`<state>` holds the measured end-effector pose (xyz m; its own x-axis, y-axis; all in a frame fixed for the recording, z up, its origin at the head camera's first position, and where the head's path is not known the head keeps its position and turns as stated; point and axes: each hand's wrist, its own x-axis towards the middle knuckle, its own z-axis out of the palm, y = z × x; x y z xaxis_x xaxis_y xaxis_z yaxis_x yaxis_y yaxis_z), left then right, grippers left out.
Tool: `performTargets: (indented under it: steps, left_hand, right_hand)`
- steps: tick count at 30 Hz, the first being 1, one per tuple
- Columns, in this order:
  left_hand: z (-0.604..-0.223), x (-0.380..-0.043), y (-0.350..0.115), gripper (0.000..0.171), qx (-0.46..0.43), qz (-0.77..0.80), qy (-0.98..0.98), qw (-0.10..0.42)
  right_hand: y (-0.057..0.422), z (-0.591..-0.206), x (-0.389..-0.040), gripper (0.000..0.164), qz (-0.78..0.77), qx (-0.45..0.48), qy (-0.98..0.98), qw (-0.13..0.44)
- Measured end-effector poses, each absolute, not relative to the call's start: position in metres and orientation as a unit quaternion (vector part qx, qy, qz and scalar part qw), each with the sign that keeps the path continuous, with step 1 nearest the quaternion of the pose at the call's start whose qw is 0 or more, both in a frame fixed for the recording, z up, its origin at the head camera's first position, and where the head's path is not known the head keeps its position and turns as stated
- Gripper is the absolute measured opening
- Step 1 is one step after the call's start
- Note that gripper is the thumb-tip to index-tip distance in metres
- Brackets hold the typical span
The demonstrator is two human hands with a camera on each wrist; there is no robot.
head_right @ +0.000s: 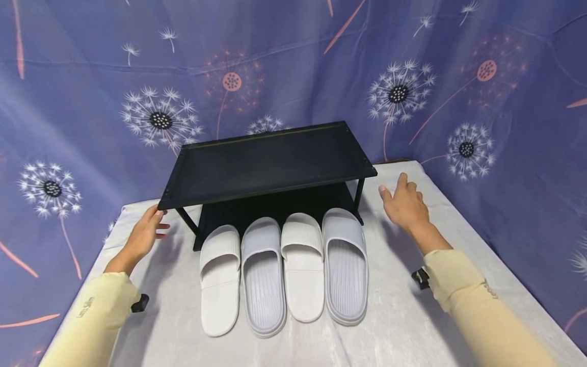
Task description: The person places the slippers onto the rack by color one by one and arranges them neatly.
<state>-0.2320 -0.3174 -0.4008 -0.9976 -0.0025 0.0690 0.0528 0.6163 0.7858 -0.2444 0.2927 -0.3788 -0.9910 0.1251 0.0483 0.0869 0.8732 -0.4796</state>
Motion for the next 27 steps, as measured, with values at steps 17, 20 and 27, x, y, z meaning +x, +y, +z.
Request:
performTargets:
  steps: [17, 20, 27]
  left_hand:
    - [-0.399, -0.229, -0.299, 0.063, -0.044, -0.462, -0.886, -0.007]
    - [-0.4, -0.231, -0.297, 0.063, -0.048, -0.481, -0.875, -0.011]
    - [-0.403, -0.232, -0.291, 0.056, -0.044, -0.507, -0.861, -0.026]
  right_hand:
    - [0.266, -0.372, -0.212, 0.089, 0.275, -0.043, -0.961, -0.003]
    - [0.26, -0.373, -0.205, 0.088, 0.274, -0.036, -0.961, -0.007]
    - [0.248, -0.378, -0.187, 0.089, 0.278, -0.03, -0.959, -0.033]
